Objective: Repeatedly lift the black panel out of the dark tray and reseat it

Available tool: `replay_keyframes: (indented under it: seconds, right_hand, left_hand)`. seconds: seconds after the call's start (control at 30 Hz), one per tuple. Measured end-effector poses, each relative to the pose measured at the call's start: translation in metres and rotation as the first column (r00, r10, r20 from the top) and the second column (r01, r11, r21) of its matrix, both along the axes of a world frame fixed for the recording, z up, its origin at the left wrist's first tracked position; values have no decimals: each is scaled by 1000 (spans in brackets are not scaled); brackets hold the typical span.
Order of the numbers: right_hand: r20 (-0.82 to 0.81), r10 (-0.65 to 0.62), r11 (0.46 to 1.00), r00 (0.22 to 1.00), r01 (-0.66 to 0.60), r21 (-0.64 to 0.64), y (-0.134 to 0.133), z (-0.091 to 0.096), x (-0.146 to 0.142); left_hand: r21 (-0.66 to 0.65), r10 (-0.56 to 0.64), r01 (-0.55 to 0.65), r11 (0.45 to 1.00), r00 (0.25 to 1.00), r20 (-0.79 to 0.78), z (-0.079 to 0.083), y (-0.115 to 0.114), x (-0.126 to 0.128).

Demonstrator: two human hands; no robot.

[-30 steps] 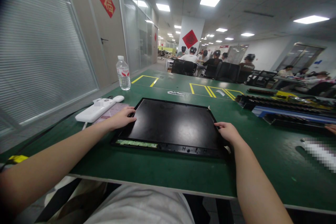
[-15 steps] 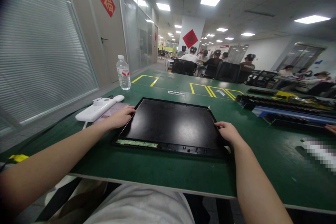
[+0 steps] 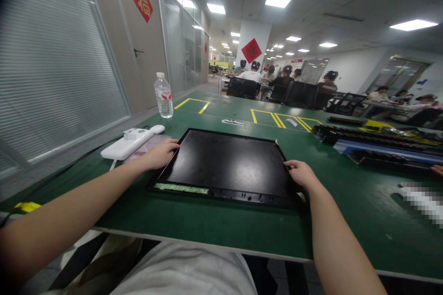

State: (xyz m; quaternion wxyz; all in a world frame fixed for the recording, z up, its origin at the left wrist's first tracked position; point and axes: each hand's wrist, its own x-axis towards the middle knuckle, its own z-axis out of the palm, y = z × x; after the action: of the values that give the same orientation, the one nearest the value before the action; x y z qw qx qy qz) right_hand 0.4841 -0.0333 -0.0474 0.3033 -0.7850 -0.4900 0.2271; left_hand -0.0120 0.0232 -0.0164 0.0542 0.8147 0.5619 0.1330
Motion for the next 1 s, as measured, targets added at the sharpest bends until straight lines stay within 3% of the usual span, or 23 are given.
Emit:
replay_keyframes:
  seconds: [0.4, 0.53, 0.77, 1.0]
  right_hand:
    - [48, 20, 1000, 999, -20, -2, -1, 1, -3]
    - [51, 12, 1000, 999, -12, 3, 0, 2, -4]
    - [93, 25, 1000, 995, -26, 5, -1, 3, -4]
    - [111, 12, 999, 994, -16, 35, -2, 7, -10]
  left_hand:
    - [0, -25, 25, 1000, 1000, 9, -4, -5, 4]
    - [33, -133, 133, 990, 991, -3, 2, -13, 4]
    - [-100, -323, 320, 942, 946, -12, 17, -22, -4]
    - [-190, -412, 416, 889, 909, 62, 22, -27, -9]
